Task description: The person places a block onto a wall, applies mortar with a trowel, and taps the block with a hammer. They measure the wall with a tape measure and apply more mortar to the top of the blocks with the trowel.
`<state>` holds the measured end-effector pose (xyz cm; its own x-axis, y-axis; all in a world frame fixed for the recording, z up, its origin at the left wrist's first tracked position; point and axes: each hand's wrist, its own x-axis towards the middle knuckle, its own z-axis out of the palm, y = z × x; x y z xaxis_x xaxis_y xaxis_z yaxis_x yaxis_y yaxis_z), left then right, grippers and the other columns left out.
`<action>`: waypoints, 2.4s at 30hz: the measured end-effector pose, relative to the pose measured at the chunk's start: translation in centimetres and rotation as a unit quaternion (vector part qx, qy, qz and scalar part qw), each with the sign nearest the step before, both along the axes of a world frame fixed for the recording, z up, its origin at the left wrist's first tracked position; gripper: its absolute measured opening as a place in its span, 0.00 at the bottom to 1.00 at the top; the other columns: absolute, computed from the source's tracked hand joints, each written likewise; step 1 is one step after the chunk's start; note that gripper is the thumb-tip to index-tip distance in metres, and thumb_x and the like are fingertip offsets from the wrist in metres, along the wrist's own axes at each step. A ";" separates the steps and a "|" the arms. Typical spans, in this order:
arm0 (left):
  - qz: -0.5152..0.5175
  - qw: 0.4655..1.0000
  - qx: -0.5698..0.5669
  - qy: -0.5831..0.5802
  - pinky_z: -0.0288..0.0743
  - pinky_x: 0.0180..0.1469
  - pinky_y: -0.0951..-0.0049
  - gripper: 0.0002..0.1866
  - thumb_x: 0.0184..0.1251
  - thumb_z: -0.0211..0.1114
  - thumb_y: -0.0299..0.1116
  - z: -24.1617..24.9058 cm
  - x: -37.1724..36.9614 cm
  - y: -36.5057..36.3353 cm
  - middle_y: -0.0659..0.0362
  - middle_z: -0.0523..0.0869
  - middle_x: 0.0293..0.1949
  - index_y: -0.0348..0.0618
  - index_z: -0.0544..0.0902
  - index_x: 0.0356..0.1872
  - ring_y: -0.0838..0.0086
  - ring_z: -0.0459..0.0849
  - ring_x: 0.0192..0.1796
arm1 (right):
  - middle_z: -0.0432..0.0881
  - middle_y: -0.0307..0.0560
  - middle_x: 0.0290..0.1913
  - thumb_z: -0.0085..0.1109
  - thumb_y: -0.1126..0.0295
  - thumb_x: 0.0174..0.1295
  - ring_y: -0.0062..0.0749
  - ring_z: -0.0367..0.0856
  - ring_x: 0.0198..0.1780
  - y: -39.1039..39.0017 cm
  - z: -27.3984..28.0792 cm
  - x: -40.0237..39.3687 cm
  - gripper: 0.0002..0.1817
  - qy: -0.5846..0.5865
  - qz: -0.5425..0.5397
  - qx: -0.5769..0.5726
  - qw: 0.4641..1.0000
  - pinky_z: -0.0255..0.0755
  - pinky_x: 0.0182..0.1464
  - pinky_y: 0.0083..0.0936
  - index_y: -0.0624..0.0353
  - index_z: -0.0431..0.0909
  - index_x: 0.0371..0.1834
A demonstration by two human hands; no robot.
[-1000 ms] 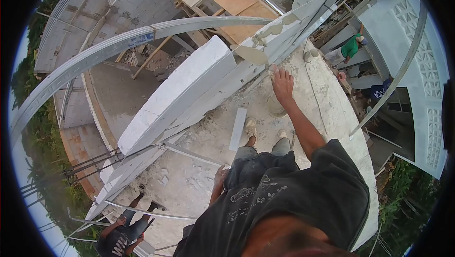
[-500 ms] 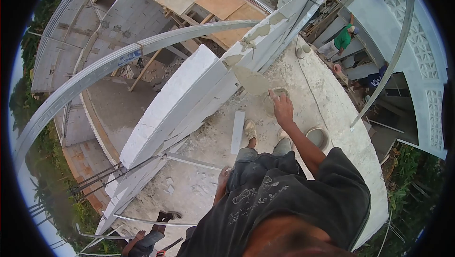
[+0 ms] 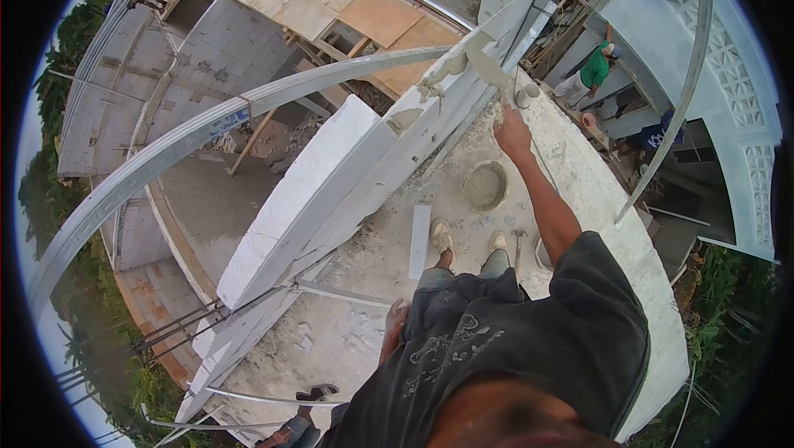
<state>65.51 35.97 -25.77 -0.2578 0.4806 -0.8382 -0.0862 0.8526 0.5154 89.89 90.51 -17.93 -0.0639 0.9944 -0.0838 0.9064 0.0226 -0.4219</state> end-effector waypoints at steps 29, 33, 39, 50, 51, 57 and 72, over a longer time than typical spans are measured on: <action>0.053 0.997 -0.032 -0.040 0.78 0.56 0.69 0.35 0.70 0.69 0.41 0.6 -0.2 0.3 0.49 0.86 0.55 0.40 0.66 0.73 0.65 0.85 0.55 | 0.73 0.47 0.44 0.54 0.77 0.61 0.45 0.78 0.44 -7.6 -3.4 -0.1 0.38 -0.112 0.207 0.177 0.956 0.78 0.43 0.41 0.31 0.65 0.76; 0.032 0.999 -0.001 0.010 0.78 0.57 0.68 0.35 0.70 0.68 0.43 2.1 -0.4 1.2 0.47 0.86 0.55 0.39 0.67 0.73 0.65 0.84 0.57 | 0.73 0.48 0.44 0.56 0.75 0.60 0.47 0.79 0.45 -1.8 -3.2 1.8 0.38 -0.121 0.150 0.157 0.969 0.78 0.45 0.42 0.33 0.65 0.75; 0.039 0.999 -0.013 0.030 0.77 0.56 0.69 0.36 0.69 0.69 0.43 2.5 0.4 1.1 0.48 0.86 0.55 0.37 0.67 0.73 0.66 0.84 0.56 | 0.77 0.56 0.52 0.60 0.69 0.62 0.57 0.79 0.54 2.6 -1.7 1.4 0.38 0.048 0.016 0.044 0.998 0.76 0.53 0.49 0.44 0.60 0.77; 0.132 0.991 0.024 0.027 0.78 0.46 0.73 0.35 0.70 0.67 0.45 1.5 10.9 2.9 0.50 0.87 0.52 0.36 0.69 0.71 0.71 0.86 0.46 | 0.77 0.64 0.52 0.63 0.68 0.59 0.61 0.79 0.54 -3.6 -2.8 -1.7 0.40 0.168 0.123 -0.018 0.978 0.74 0.54 0.53 0.53 0.58 0.76; 0.094 0.994 0.024 0.041 0.78 0.46 0.73 0.35 0.70 0.67 0.46 -0.1 12.0 2.8 0.49 0.88 0.52 0.36 0.69 0.71 0.71 0.86 0.46 | 0.77 0.62 0.51 0.62 0.69 0.59 0.60 0.79 0.53 -4.9 -2.3 -2.1 0.39 0.169 0.134 -0.023 0.976 0.75 0.53 0.52 0.52 0.59 0.76; 0.124 0.989 0.078 0.029 0.79 0.51 0.72 0.36 0.71 0.66 0.46 -1.2 17.8 1.6 0.47 0.89 0.50 0.34 0.66 0.72 0.68 0.88 0.50 | 0.73 0.57 0.54 0.63 0.71 0.60 0.57 0.77 0.56 -8.5 -0.8 -2.7 0.40 0.116 0.248 -0.105 0.956 0.75 0.55 0.51 0.46 0.57 0.78; 0.191 0.981 0.023 0.030 0.79 0.51 0.74 0.33 0.74 0.64 0.45 -2.8 21.9 -3.8 0.47 0.87 0.54 0.34 0.67 0.71 0.69 0.86 0.52 | 0.74 0.56 0.54 0.56 0.74 0.62 0.58 0.81 0.49 -13.0 -10.5 4.6 0.38 0.118 0.234 -0.013 0.965 0.78 0.50 0.50 0.43 0.58 0.78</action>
<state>87.38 32.15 -28.54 -0.4748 0.3757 -0.7959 -0.3628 0.7403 0.5659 94.50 77.50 -28.41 -0.5262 0.8496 -0.0371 0.6782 0.3929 -0.6210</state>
